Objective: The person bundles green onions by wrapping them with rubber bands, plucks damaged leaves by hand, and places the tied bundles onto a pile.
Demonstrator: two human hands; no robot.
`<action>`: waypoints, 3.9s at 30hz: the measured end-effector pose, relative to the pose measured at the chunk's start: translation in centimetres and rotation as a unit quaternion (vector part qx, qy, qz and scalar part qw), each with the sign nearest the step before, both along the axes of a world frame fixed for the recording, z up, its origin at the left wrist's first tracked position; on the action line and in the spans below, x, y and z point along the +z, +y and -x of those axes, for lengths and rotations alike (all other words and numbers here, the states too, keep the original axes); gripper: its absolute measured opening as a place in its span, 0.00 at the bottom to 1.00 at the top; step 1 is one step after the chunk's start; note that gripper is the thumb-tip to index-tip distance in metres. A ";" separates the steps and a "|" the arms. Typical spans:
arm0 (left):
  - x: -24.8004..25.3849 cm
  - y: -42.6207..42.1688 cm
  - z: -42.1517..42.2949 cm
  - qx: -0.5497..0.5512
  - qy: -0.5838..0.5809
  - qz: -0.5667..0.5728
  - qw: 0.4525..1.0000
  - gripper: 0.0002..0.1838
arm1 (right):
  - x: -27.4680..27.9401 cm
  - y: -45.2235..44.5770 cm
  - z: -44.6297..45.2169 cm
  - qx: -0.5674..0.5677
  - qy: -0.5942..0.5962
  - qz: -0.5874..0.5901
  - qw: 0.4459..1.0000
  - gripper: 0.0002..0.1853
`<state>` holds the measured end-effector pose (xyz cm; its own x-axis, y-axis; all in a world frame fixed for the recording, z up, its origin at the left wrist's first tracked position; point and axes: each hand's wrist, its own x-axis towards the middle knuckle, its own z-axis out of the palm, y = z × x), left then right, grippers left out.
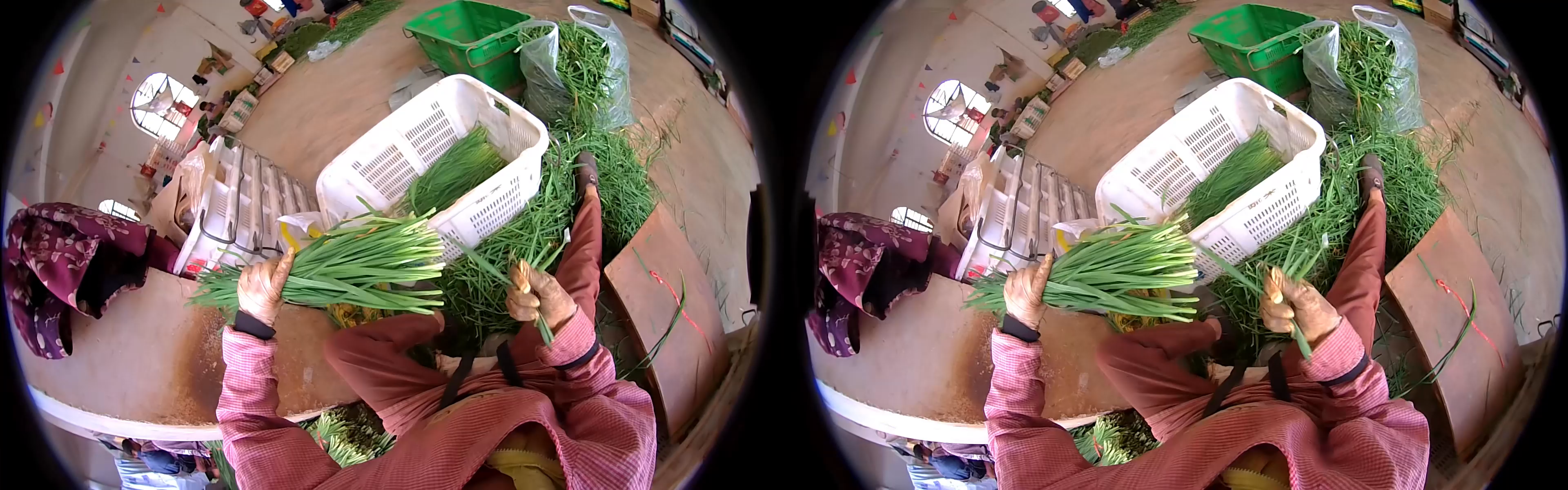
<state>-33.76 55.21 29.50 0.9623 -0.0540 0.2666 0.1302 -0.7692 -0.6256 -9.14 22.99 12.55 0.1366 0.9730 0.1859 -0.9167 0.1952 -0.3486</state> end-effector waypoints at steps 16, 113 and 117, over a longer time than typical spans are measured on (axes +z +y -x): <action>-0.3 -2.7 3.6 -0.089 -0.018 -0.074 0.993 0.35 | 5.1 12.0 2.6 -0.195 -0.280 0.128 0.931 0.17; -13.1 -9.6 12.1 0.164 -0.121 0.831 0.517 0.14 | 0.5 5.7 8.0 -0.052 -0.329 0.116 0.936 0.10; -11.4 -11.0 10.8 0.210 -0.281 0.918 0.182 0.15 | -0.5 6.6 6.1 0.080 -0.292 0.022 0.953 0.17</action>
